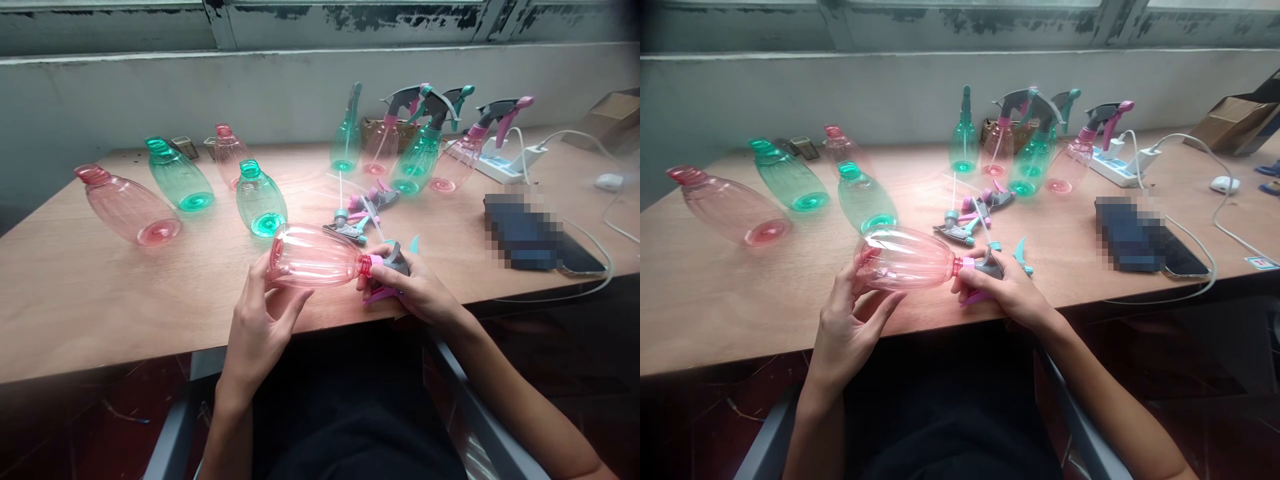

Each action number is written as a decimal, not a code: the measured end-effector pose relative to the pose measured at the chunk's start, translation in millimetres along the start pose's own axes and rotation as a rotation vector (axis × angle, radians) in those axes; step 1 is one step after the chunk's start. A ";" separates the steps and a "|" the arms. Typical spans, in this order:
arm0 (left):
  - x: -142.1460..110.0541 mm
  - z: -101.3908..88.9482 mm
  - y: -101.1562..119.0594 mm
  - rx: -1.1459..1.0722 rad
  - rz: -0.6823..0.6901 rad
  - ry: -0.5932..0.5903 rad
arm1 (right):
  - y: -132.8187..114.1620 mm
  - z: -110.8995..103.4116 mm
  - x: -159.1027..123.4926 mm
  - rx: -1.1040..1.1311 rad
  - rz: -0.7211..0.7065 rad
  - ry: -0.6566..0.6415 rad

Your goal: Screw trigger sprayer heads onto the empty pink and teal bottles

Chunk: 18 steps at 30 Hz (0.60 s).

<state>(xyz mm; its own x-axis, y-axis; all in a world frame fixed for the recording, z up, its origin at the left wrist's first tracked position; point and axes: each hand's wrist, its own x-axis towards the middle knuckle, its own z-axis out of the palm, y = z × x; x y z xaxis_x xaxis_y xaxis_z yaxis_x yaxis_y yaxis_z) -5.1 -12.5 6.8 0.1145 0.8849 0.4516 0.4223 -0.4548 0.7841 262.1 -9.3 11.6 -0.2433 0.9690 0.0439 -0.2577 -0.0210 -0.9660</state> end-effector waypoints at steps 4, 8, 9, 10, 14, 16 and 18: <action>0.0 -0.5 -0.4 0.005 0.007 -0.002 | 0.0 -0.1 -0.3 0.008 0.004 0.000; -0.2 -0.1 -1.4 0.003 0.006 0.000 | 0.3 -0.2 -0.4 0.014 0.002 -0.009; -0.3 0.1 -1.6 0.003 0.006 0.001 | 0.3 -0.2 -0.3 0.014 0.000 -0.012; -0.4 0.2 -1.8 0.004 0.007 0.004 | 0.3 -0.2 -0.3 0.013 -0.003 -0.015; -0.9 0.5 -1.7 0.011 0.006 0.015 | 0.0 0.1 -0.6 0.017 -0.008 -0.012; -1.1 0.4 -1.2 0.012 0.000 0.013 | -0.1 0.0 -1.0 0.018 -0.003 -0.009; -0.9 0.4 -0.6 0.004 -0.001 0.008 | 0.0 -0.3 -1.3 0.014 0.000 -0.004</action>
<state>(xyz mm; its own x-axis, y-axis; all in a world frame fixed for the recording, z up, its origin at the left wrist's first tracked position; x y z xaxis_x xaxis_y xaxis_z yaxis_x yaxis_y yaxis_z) -5.1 -13.0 5.8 0.1073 0.8844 0.4542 0.4260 -0.4537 0.7828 262.6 -10.5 11.5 -0.2471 0.9680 0.0447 -0.2710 -0.0247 -0.9623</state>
